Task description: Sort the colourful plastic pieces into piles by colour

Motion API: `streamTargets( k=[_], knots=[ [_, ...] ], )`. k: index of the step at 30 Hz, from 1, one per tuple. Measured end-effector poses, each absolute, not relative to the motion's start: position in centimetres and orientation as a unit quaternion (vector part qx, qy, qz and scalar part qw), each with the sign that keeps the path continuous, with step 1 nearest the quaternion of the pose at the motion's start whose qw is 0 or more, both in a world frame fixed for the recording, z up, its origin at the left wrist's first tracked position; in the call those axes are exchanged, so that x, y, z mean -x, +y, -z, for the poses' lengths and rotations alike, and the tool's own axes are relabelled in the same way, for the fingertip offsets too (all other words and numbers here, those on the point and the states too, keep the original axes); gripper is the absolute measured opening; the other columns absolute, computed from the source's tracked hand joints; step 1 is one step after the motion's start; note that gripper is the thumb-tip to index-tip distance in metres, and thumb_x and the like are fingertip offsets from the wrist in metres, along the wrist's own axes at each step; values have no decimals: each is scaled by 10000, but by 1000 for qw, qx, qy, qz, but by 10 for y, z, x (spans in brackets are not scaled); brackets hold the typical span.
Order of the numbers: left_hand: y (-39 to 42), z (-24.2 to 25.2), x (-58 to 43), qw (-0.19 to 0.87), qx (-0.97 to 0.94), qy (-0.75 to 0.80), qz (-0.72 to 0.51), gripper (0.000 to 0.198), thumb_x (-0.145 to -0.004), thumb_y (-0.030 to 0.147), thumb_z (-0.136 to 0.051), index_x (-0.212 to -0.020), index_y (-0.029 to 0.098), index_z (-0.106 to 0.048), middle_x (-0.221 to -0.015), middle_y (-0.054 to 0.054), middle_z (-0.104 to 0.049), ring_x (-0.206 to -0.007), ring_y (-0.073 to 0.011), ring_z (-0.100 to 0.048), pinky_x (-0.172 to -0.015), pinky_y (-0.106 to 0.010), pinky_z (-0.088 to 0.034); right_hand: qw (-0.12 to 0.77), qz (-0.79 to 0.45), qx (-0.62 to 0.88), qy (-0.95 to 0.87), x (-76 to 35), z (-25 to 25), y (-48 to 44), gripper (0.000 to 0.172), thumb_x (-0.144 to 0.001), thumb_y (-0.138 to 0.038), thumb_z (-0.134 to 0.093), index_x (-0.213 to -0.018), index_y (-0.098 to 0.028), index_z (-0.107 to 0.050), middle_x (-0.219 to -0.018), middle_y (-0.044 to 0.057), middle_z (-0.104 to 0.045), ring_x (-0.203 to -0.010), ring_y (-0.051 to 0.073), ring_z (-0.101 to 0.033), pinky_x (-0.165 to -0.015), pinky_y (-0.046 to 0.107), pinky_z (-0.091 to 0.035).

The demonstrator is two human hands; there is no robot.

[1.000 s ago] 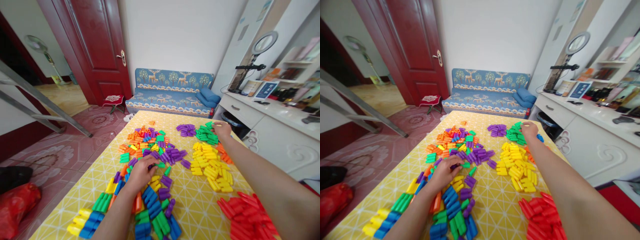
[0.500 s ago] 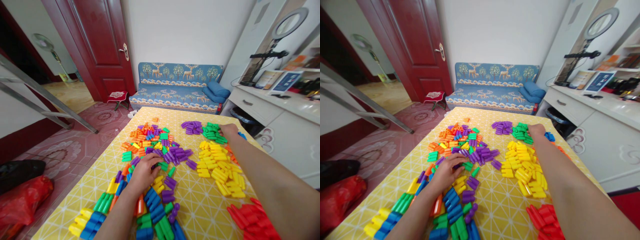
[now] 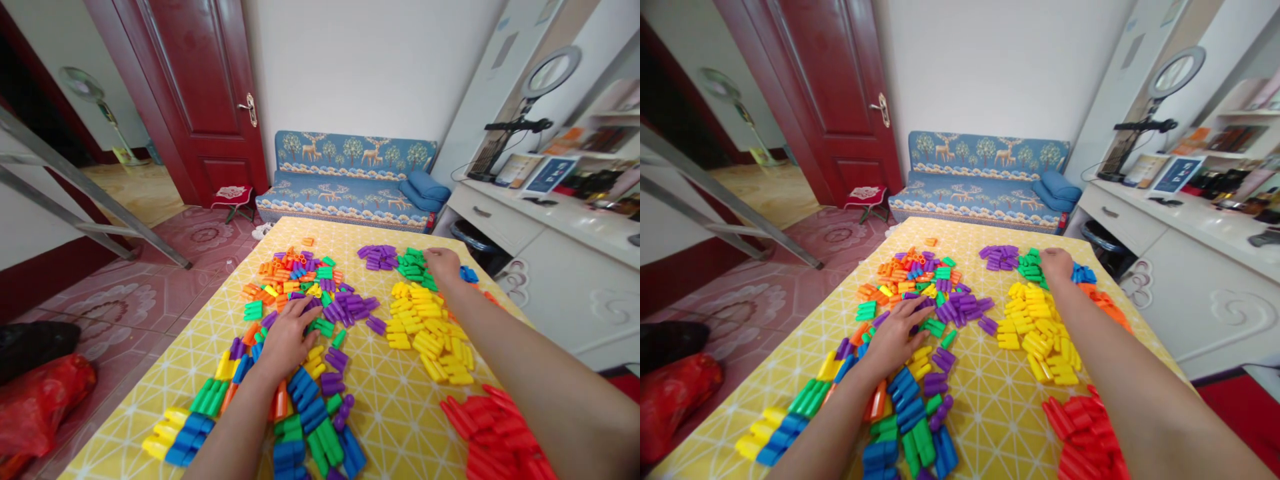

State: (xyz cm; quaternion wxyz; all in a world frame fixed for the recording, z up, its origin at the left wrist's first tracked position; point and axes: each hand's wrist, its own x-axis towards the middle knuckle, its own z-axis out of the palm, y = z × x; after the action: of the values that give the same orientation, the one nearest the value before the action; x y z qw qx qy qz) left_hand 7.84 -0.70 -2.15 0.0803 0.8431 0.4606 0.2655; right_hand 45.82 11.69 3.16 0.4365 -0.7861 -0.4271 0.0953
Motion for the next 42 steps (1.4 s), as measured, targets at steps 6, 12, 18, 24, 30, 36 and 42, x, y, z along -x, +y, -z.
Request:
streamTargets(
  k=[6,12,18,24,30,36,42],
  knots=[
    [-6,25,-77,86,-840,464,-266,417,-787,228,-608,-1202,260,-603,-1360,-75,-502,-1218,-287,-460,-1013,-464,-417,475,-157,693,-519,-340,-4,59,275,-736,-318,-597,-938,-152,-683,-862,61,-702,-778,188,-654,-712,307,-515],
    [-6,26,-77,84,-840,459,-276,431,-772,216,-621,-1200,265,-603,-1335,-66,-527,-1215,-273,-468,-1020,-456,-409,383,-44,642,-663,-264,26,-9,505,-728,-407,-674,-1213,-289,-594,-1305,95,-531,-1178,330,-471,-955,495,-365],
    [-6,21,-77,103,-832,460,-292,523,-730,229,-681,-1242,221,-569,-1292,-88,-568,-1177,-273,-491,-1007,-445,-415,391,-70,597,-697,-261,31,-23,408,-833,-356,-553,-1235,-286,-561,-1211,53,-585,-1136,249,-497,-961,413,-393],
    [-6,21,-79,96,-817,475,-312,459,-687,220,-728,-1131,212,-611,-1112,-83,-641,-1050,-266,-557,-915,-412,-454,422,-50,594,-683,-264,42,-29,424,-803,-297,-567,-1221,-228,-556,-1213,67,-579,-1140,247,-486,-984,424,-379],
    [-10,15,-81,75,-804,489,-331,241,-711,187,-705,-944,220,-654,-948,-59,-660,-915,-240,-584,-814,-373,-461,463,-55,585,-664,-261,48,-25,408,-774,-237,-568,-1181,-202,-556,-1163,89,-594,-1106,252,-521,-961,432,-401],
    [-9,16,-82,80,-850,449,-265,454,-651,336,-774,-1087,273,-661,-1147,-66,-631,-1028,-277,-551,-879,-412,-445,475,-57,564,-673,-260,45,-26,366,-762,-213,-559,-1128,-206,-584,-1148,79,-598,-1102,236,-528,-965,401,-402],
    [-8,15,-85,68,-846,469,-244,415,-675,222,-744,-1078,286,-666,-1147,-53,-634,-998,-252,-580,-864,-380,-456,390,-52,580,-713,-256,42,-30,552,-721,-266,-631,-1264,-295,-530,-1274,63,-527,-1158,282,-486,-952,451,-387]
  ],
)
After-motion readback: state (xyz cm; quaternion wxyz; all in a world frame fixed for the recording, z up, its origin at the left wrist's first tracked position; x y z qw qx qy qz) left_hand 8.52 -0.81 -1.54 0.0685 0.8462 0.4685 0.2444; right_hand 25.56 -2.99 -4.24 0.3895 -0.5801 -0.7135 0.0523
